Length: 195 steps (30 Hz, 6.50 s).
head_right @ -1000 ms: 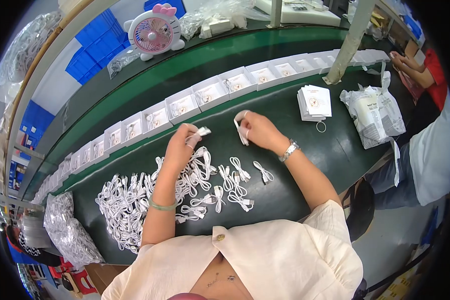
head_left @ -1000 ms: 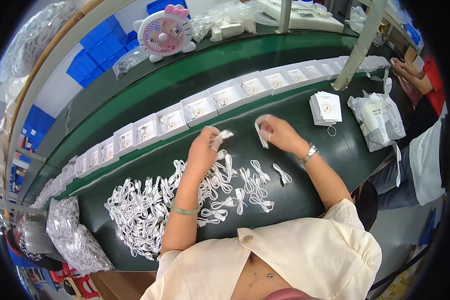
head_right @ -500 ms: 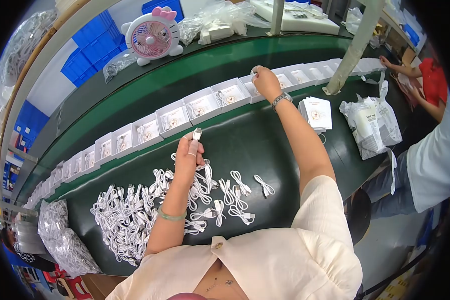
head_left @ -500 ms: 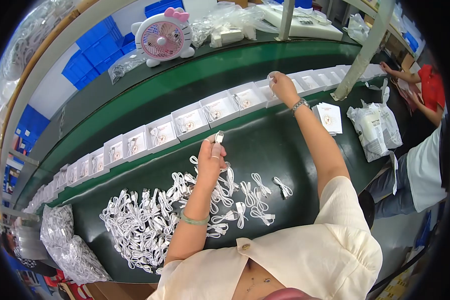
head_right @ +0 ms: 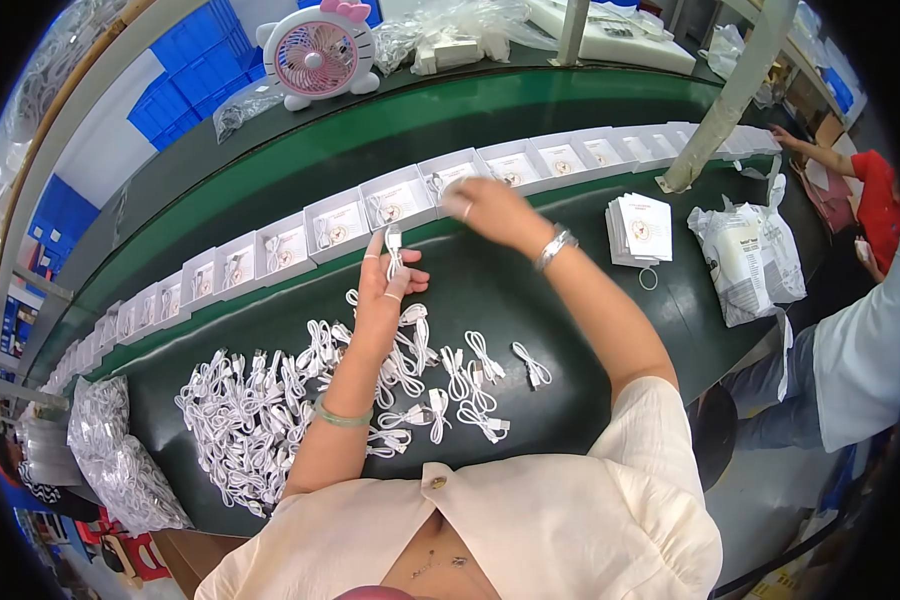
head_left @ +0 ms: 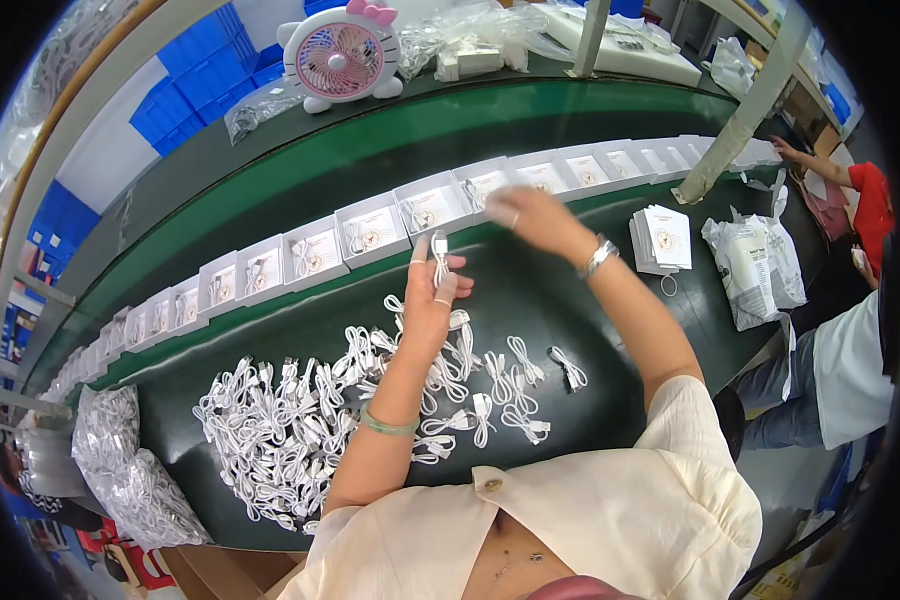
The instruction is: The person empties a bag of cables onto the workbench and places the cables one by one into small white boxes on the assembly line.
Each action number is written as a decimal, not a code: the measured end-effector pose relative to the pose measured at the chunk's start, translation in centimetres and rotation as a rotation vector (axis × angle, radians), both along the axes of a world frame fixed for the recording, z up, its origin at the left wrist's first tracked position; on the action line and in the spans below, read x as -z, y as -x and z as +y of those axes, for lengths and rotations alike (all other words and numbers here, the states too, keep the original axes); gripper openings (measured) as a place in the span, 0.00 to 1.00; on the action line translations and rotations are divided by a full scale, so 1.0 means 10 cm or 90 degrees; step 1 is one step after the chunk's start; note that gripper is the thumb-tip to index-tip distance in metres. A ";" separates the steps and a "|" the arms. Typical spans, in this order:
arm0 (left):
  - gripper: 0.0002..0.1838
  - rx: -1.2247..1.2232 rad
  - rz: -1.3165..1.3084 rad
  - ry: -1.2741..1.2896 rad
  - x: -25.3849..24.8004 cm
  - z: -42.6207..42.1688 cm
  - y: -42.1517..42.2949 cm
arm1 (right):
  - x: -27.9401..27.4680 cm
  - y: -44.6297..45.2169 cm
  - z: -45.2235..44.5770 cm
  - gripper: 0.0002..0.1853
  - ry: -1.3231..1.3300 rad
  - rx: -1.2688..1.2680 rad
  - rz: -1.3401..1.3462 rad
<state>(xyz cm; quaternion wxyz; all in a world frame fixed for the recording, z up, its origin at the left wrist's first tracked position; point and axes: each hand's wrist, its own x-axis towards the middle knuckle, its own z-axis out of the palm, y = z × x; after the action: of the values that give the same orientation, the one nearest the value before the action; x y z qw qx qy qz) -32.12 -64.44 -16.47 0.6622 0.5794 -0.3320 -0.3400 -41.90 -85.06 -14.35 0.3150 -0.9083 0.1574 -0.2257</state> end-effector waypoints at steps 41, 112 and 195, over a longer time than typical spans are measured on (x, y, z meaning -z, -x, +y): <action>0.14 0.158 -0.723 -0.292 -0.37 0.33 -0.05 | -0.13 1.41 0.79 0.18 0.086 -0.114 0.363; 0.23 0.023 -0.002 -0.013 0.10 0.05 0.02 | 0.13 0.51 -1.08 0.19 -0.045 0.275 0.036; 0.34 0.063 0.191 0.081 0.14 -0.05 0.28 | -0.17 0.11 0.67 0.15 -0.233 -0.152 0.086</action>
<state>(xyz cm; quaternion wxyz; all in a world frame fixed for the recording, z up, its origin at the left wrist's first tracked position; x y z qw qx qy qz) -34.92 -64.96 -17.87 0.7221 0.4620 -0.2781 -0.4333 -43.05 -78.33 -12.68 0.4877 -0.8613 0.1075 -0.0933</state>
